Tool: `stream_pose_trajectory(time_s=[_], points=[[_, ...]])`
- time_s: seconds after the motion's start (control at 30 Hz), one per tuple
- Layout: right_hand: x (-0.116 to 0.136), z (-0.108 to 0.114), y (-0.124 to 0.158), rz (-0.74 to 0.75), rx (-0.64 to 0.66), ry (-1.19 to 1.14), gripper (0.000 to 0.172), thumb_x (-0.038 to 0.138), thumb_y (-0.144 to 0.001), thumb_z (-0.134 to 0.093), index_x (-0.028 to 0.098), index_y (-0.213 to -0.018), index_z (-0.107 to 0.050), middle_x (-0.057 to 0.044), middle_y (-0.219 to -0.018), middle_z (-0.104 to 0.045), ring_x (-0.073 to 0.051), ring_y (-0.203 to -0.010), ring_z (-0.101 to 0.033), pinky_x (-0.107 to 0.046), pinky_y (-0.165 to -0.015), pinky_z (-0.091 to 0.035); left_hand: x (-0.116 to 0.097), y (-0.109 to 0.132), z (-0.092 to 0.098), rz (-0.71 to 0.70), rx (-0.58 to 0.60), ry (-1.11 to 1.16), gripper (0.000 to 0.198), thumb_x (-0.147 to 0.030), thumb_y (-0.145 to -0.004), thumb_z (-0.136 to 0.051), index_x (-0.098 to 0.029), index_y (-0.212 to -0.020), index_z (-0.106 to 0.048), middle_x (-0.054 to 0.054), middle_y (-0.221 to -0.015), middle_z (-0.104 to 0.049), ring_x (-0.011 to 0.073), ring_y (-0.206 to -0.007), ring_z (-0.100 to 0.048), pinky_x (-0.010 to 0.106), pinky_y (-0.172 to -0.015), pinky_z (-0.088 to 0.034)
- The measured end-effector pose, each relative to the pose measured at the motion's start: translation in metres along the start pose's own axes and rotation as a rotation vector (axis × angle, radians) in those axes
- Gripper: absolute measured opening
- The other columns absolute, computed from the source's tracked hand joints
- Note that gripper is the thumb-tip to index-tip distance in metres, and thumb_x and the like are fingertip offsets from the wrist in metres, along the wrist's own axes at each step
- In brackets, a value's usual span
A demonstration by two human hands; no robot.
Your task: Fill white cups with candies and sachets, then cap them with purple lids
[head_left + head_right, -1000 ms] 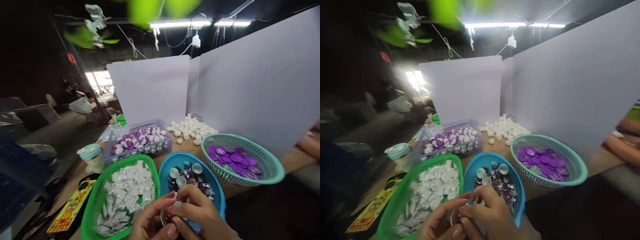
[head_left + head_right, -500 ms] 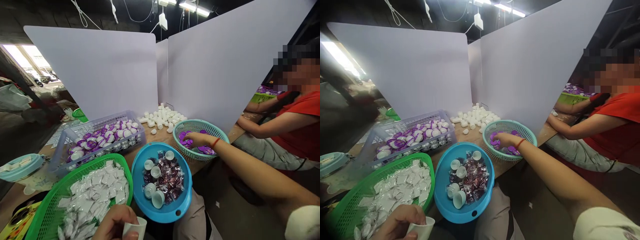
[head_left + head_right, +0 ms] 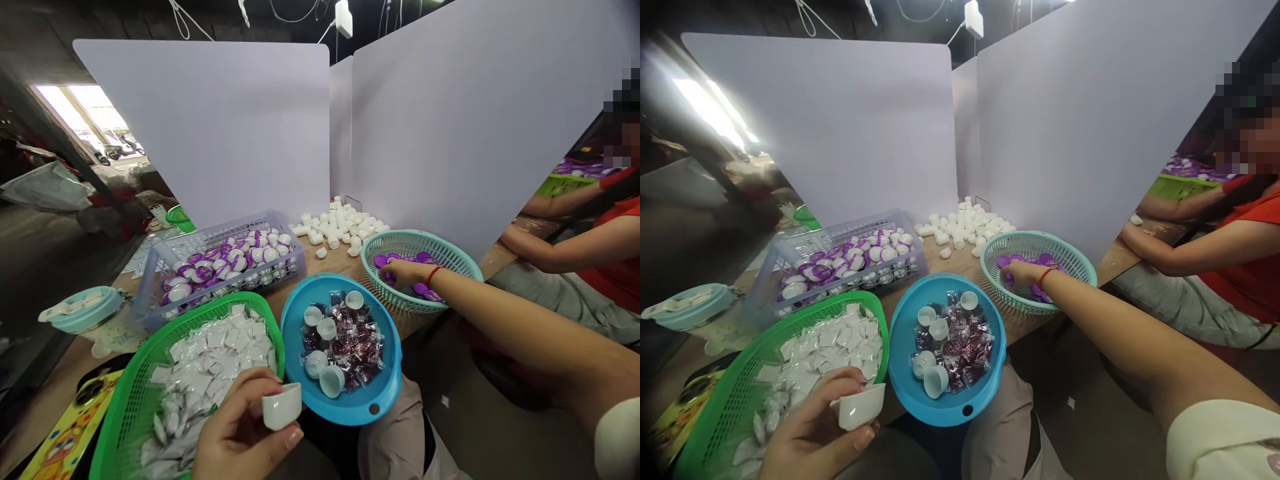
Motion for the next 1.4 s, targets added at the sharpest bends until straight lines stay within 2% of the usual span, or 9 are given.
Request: stream_pose_trajectory(time_s=[0.17,0.23,0.37,0.47,0.6,0.7,0.9,1.23,1.4], points=[[0.01,0.029,0.018,-0.022,-0.214,-0.019,0.021,0.02,-0.076,-0.087,0.015,-0.093,-0.076,-0.011,-0.104,-0.074,-0.03,-0.098,-0.07,-0.039,-0.087,-0.054,-0.009,-0.003,0.003,0.028,0.011,0.059,0.056,-0.038,-0.042,-0.108,-0.022,-0.085,-0.076,-0.003,-0.072,-0.07,0.0136,-0.06,-0.063,0.02,-0.055,-0.051],[0.03,0.044,0.035,-0.006,-0.356,-0.041,0.02,0.023,-0.083,-0.081,0.016,-0.102,-0.077,-0.014,-0.11,-0.075,-0.033,-0.108,-0.07,-0.041,-0.094,-0.053,-0.013,-0.002,-0.001,0.031,-0.001,0.099,0.058,-0.035,-0.041,-0.109,-0.023,-0.084,-0.071,-0.004,-0.075,-0.073,0.0128,-0.059,-0.065,0.02,-0.055,-0.051],[0.121,0.055,0.093,0.372,-0.689,-0.416,0.035,0.039,-0.098,-0.073,0.022,-0.129,-0.072,-0.011,-0.125,-0.075,-0.025,-0.113,-0.07,-0.037,-0.101,-0.055,-0.017,-0.001,-0.011,0.047,0.047,0.149,0.057,-0.035,-0.043,-0.109,-0.022,-0.083,-0.071,-0.004,-0.07,-0.073,0.0125,-0.06,-0.068,0.018,-0.058,-0.051],[0.205,0.039,0.136,0.84,-0.647,-0.853,0.036,0.041,-0.093,-0.083,0.028,-0.126,-0.076,-0.006,-0.115,-0.081,-0.024,-0.107,-0.075,-0.037,-0.096,-0.06,-0.012,-0.004,-0.012,0.035,0.116,0.179,0.055,-0.035,-0.046,-0.109,-0.022,-0.087,-0.074,-0.003,-0.068,-0.073,0.0132,-0.06,-0.068,0.019,-0.059,-0.053],[0.263,0.009,0.144,0.822,-0.527,-1.445,0.038,0.036,-0.089,-0.089,0.034,-0.126,-0.08,-0.003,-0.111,-0.084,-0.02,-0.101,-0.079,-0.029,-0.089,-0.063,-0.003,-0.01,-0.006,-0.049,0.211,0.156,0.049,-0.032,-0.059,-0.105,-0.022,-0.099,-0.079,0.001,-0.082,-0.076,0.0147,-0.066,-0.071,0.021,-0.062,-0.057],[0.275,-0.004,0.136,0.751,-0.47,-1.663,0.027,0.04,-0.09,-0.088,0.032,-0.115,-0.085,-0.004,-0.107,-0.085,-0.02,-0.098,-0.081,-0.028,-0.088,-0.065,-0.001,-0.01,-0.003,-0.049,0.131,0.172,0.045,-0.033,-0.062,-0.104,-0.022,-0.1,-0.082,0.004,-0.107,-0.075,0.0132,-0.07,-0.072,0.022,-0.064,-0.059],[0.282,-0.007,0.153,0.755,-0.668,-1.305,0.048,0.032,-0.084,-0.092,0.032,-0.13,-0.079,-0.004,-0.116,-0.083,-0.022,-0.101,-0.079,-0.029,-0.094,-0.062,-0.008,0.003,-0.011,0.0,-0.036,0.329,0.059,-0.034,-0.052,-0.108,-0.023,-0.097,-0.072,-0.004,-0.084,-0.069,0.0115,-0.062,-0.071,0.018,-0.058,-0.057],[0.29,-0.016,0.157,0.611,-0.486,-1.62,0.036,0.044,-0.088,-0.088,0.031,-0.12,-0.08,-0.004,-0.109,-0.082,-0.02,-0.098,-0.078,-0.025,-0.089,-0.064,-0.001,0.0,-0.006,-0.017,0.181,0.188,0.047,-0.052,-0.074,-0.095,-0.022,-0.109,-0.086,0.008,-0.106,-0.071,0.0216,-0.095,-0.066,0.027,-0.079,-0.057],[0.303,-0.015,0.166,0.687,-0.398,-1.668,0.033,0.043,-0.097,-0.078,0.034,-0.129,-0.077,-0.005,-0.114,-0.082,-0.02,-0.102,-0.079,-0.027,-0.093,-0.064,0.003,0.002,-0.008,-0.008,0.195,0.372,0.051,-0.048,-0.066,-0.101,-0.023,-0.106,-0.082,0.006,-0.097,-0.076,0.0172,-0.087,-0.067,0.022,-0.077,-0.054]])
Point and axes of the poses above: each hand's wrist, its own y-axis away from the middle knuckle, its own z-axis out of the back of the hand, x = y × z, the point moved 3 cm from there along -y, towards the middle knuckle
